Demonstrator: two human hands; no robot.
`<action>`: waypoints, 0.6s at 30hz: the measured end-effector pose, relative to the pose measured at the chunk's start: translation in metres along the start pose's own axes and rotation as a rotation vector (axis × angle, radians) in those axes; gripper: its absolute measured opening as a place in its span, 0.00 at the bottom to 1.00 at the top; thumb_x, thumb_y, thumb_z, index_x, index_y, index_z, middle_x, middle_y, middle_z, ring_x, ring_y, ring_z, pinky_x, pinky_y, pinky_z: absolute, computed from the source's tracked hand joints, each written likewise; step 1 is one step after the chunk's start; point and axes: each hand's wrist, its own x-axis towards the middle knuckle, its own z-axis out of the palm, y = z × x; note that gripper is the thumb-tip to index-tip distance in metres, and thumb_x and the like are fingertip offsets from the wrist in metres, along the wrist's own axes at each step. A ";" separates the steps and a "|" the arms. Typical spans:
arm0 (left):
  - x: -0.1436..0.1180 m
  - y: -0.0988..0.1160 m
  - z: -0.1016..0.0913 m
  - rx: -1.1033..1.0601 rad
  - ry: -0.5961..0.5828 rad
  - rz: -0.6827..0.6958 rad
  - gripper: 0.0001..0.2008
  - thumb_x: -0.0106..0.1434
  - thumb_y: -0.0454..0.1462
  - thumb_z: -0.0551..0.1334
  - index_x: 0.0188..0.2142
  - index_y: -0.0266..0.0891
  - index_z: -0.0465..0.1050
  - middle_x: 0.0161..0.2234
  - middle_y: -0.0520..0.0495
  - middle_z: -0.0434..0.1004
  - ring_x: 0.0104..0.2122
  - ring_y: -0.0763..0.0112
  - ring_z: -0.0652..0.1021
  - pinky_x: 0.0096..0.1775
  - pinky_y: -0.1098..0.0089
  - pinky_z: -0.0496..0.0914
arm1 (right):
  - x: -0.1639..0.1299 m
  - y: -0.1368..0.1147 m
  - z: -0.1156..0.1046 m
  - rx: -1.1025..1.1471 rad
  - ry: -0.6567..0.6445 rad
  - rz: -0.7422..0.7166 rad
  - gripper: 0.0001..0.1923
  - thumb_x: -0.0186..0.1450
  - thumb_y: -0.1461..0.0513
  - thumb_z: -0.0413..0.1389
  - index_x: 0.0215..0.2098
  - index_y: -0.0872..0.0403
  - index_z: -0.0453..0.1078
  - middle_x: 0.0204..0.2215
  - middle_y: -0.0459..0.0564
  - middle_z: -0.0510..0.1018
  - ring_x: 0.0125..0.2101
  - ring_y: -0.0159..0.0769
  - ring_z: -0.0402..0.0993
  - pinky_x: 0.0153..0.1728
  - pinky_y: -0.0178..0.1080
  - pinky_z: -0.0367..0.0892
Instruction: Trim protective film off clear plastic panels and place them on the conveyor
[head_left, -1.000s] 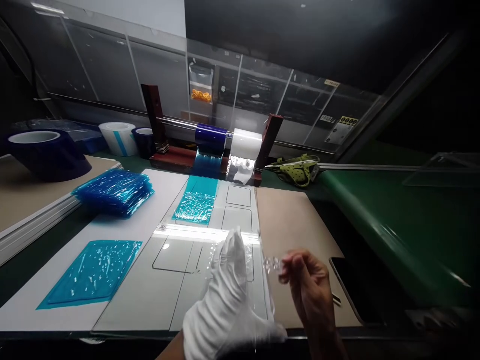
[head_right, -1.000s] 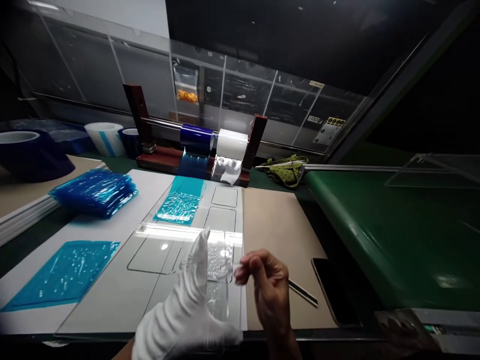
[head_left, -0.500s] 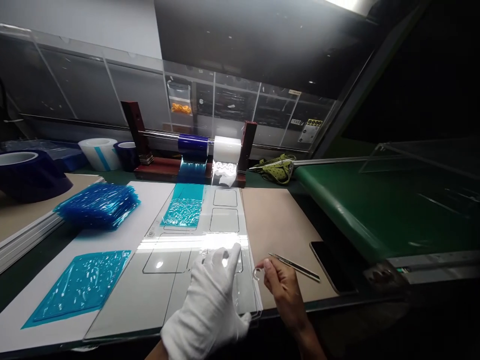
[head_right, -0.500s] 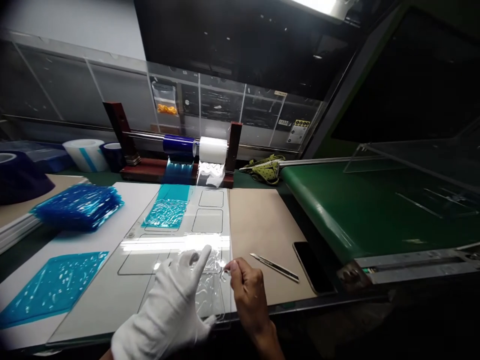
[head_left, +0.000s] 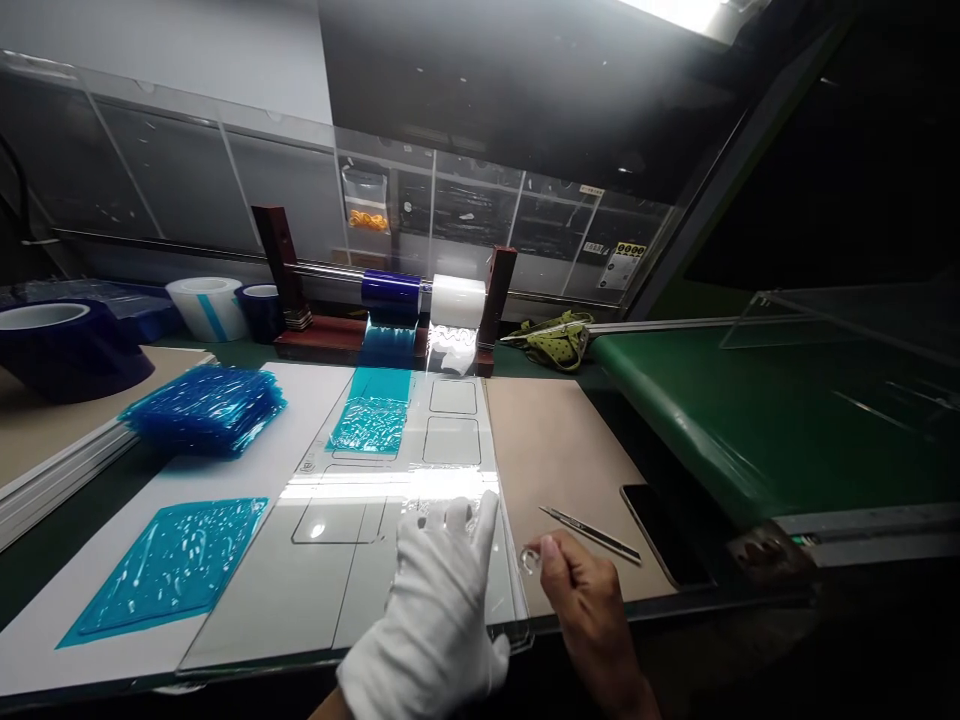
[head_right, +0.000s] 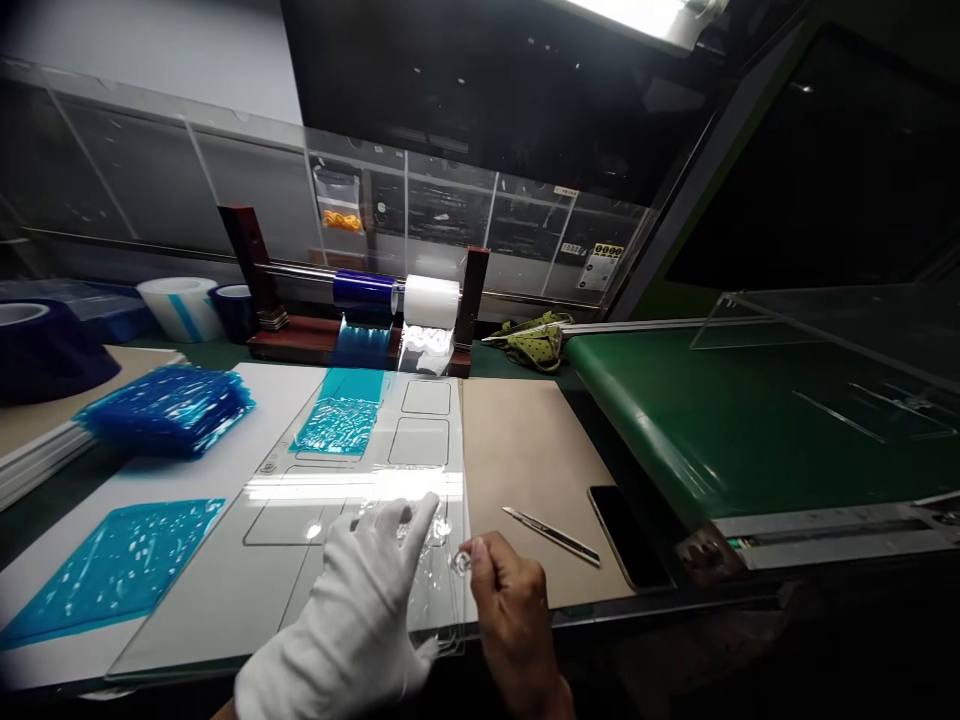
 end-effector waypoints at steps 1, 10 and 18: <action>-0.003 -0.003 0.005 0.069 0.017 0.038 0.56 0.42 0.44 0.66 0.67 0.40 0.40 0.58 0.28 0.58 0.55 0.29 0.63 0.51 0.36 0.58 | 0.001 0.000 -0.001 0.191 -0.039 0.117 0.21 0.70 0.50 0.46 0.29 0.55 0.71 0.15 0.39 0.57 0.15 0.26 0.52 0.18 0.32 0.47; -0.007 -0.001 0.032 0.066 0.110 0.051 0.61 0.45 0.50 0.65 0.67 0.37 0.26 0.59 0.27 0.55 0.57 0.37 0.63 0.53 0.44 0.61 | 0.010 -0.006 0.002 0.330 -0.063 0.253 0.23 0.64 0.45 0.52 0.24 0.55 0.69 0.16 0.41 0.62 0.15 0.24 0.47 0.17 0.32 0.43; 0.006 0.014 -0.023 0.426 -0.256 -0.101 0.52 0.41 0.49 0.64 0.62 0.24 0.55 0.52 0.23 0.66 0.48 0.38 0.69 0.50 0.42 0.60 | 0.004 0.001 0.013 -0.095 -0.126 0.094 0.23 0.69 0.50 0.44 0.26 0.55 0.69 0.17 0.42 0.60 0.19 0.29 0.52 0.23 0.35 0.47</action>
